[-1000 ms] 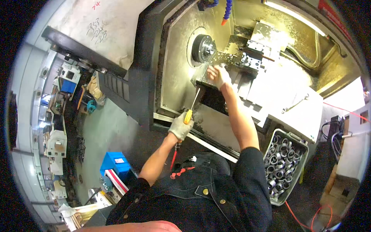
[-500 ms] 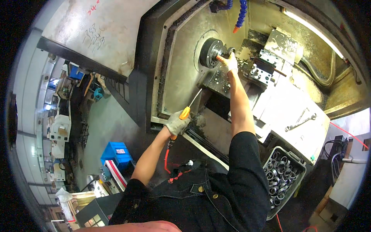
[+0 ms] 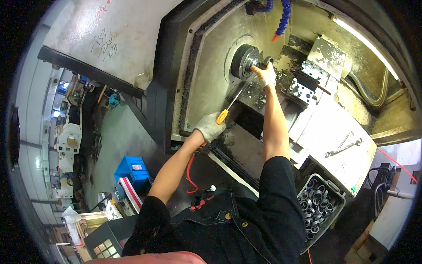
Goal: The person measures the dimensions of a cylindrical metal part using a dial caliper. They then use a screwdriver to remove a similar metal part from a lathe machine and place it into a container.
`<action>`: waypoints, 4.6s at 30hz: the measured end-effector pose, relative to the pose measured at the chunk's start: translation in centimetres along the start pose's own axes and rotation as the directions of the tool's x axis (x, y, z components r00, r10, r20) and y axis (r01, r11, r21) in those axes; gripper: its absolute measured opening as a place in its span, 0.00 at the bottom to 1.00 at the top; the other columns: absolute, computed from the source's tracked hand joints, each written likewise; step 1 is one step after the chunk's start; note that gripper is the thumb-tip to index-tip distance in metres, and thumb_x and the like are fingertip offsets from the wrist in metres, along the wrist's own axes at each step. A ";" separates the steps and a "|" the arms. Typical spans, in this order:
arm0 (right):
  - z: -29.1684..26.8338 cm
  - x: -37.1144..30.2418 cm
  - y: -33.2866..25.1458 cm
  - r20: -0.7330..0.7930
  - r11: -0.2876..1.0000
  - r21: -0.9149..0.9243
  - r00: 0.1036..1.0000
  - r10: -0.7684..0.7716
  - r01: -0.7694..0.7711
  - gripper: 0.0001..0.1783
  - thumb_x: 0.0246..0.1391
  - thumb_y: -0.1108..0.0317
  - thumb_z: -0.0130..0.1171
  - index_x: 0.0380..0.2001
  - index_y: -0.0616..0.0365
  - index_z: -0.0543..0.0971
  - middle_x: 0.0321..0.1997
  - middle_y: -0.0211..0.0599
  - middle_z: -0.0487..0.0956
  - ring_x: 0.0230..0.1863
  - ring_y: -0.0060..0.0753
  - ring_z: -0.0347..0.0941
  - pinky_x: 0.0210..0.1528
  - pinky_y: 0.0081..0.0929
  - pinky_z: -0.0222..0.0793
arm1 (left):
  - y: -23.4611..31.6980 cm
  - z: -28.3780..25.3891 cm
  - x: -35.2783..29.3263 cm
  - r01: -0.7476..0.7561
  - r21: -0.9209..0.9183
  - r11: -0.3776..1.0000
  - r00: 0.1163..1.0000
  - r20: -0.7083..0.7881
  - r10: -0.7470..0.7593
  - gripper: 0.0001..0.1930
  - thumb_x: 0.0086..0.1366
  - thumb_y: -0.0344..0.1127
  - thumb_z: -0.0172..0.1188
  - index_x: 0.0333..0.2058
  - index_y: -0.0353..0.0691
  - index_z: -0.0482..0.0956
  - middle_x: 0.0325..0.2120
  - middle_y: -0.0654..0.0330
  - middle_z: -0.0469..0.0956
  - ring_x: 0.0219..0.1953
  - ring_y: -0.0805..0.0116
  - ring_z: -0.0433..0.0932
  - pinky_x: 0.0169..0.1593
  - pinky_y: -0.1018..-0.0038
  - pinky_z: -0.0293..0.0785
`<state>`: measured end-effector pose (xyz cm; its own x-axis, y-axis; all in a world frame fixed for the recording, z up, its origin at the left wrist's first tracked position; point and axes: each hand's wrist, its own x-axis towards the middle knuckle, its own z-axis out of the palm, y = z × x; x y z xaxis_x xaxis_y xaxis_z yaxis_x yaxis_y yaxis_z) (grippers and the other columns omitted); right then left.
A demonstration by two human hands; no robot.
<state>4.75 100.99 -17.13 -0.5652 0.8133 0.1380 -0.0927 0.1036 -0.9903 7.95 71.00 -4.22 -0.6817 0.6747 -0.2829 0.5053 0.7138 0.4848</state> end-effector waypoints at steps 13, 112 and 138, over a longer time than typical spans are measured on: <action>0.3 -0.6 -1.3 -0.074 0.993 -0.120 0.997 -0.001 -0.008 0.31 0.32 0.62 0.71 0.41 0.63 0.71 0.39 0.38 0.78 0.38 0.31 0.73 0.43 0.28 0.67 | -1.7 -0.8 1.8 -0.048 -0.012 0.999 0.998 0.047 0.049 0.15 0.52 0.42 0.53 0.33 0.36 0.73 0.30 0.44 0.75 0.35 0.45 0.73 0.38 0.61 0.69; -1.0 -0.1 -0.8 0.022 0.994 -0.085 0.997 -0.073 0.075 0.28 0.38 0.50 0.68 0.39 0.59 0.79 0.28 0.28 0.79 0.26 0.20 0.69 0.30 0.20 0.64 | -11.5 -12.2 -17.6 -0.289 -0.330 0.899 0.883 -0.454 0.118 0.11 0.49 0.26 0.55 0.33 0.40 0.68 0.26 0.60 0.70 0.30 0.67 0.71 0.37 0.71 0.68; 0.7 -0.4 2.8 -0.133 0.994 0.104 0.990 0.040 -0.026 0.21 0.45 0.60 0.65 0.40 0.61 0.78 0.30 0.28 0.77 0.28 0.17 0.66 0.33 0.18 0.63 | -10.0 -20.6 -6.7 -0.266 0.326 0.907 0.639 -0.645 0.419 0.22 0.49 0.28 0.55 0.46 0.38 0.70 0.52 0.41 0.63 0.52 0.45 0.66 0.50 0.65 0.67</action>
<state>4.16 100.52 -19.91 -0.4544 0.8857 0.0953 -0.1626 0.0227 -0.9864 -3.42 55.52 9.87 -0.5653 0.6095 0.5559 0.8121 0.5295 0.2453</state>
